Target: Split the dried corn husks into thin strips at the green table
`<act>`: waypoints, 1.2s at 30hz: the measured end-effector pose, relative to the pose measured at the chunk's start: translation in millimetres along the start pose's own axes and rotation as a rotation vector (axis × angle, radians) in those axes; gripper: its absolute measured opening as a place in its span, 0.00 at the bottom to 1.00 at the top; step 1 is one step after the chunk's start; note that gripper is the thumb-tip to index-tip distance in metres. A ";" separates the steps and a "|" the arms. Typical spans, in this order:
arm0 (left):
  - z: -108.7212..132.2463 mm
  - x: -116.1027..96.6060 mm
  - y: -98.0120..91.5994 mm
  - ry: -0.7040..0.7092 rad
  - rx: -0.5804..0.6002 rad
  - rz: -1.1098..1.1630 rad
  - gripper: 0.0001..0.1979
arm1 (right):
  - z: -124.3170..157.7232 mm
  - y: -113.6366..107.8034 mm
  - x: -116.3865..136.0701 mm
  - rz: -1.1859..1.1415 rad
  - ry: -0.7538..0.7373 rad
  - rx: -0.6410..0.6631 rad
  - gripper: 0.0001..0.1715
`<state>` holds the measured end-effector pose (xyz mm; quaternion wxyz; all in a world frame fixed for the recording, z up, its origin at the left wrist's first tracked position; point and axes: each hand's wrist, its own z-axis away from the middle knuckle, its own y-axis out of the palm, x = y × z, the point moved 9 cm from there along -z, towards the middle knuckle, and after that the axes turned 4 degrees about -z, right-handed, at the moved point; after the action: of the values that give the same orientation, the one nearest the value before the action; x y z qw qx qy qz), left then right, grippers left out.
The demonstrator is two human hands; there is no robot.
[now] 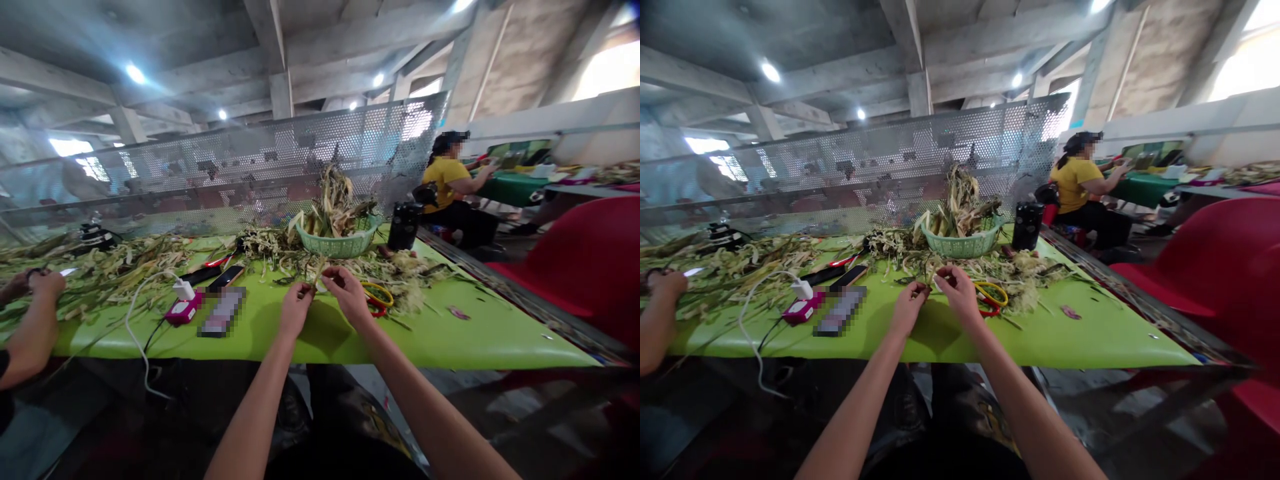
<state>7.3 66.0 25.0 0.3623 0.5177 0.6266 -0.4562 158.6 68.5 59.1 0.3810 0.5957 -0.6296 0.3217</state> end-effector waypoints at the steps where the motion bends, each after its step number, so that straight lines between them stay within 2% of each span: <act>1: 0.4 -4.0 0.5 0.029 -0.001 -0.039 0.09 | 0.1 1.6 1.0 -0.003 -0.006 0.010 0.14; 4: 1.4 -11.8 1.4 0.079 -0.017 -0.109 0.08 | 0.6 4.0 2.1 0.008 -0.024 0.025 0.14; 7: 1.4 -11.2 2.2 0.065 -0.025 -0.110 0.07 | 1.9 3.9 4.3 0.042 -0.047 0.029 0.12; 10: 0.6 -4.2 -0.5 0.009 -0.055 -0.039 0.07 | 4.3 9.4 9.3 0.077 -0.069 0.078 0.10; 14: -1.1 9.3 -2.7 -0.089 -0.061 0.072 0.07 | 8.5 25.4 14.0 0.062 -0.072 0.212 0.07; 18: -2.7 11.0 -1.5 -0.088 -0.032 0.114 0.06 | 10.6 27.8 13.7 0.000 -0.042 0.243 0.04; 21: -2.9 10.1 1.7 -0.081 -0.007 0.152 0.07 | 10.0 20.5 12.1 -0.073 -0.001 0.210 0.06; 25: -2.2 10.8 4.3 -0.078 0.000 0.148 0.09 | 6.4 2.9 11.9 -0.182 0.022 0.073 0.12; 30: -1.1 4.9 1.9 -0.011 -0.021 -0.099 0.04 | 3.3 -9.7 9.3 -0.216 0.034 -0.058 0.14; 36: 0.2 -6.3 1.6 0.076 -0.057 -0.307 0.05 | 2.1 -16.6 6.1 -0.208 0.028 -0.141 0.14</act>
<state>10.2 63.9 30.4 0.2788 0.4222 0.7243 -0.4684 174.9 62.2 62.4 0.4620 0.6249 -0.5801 0.2438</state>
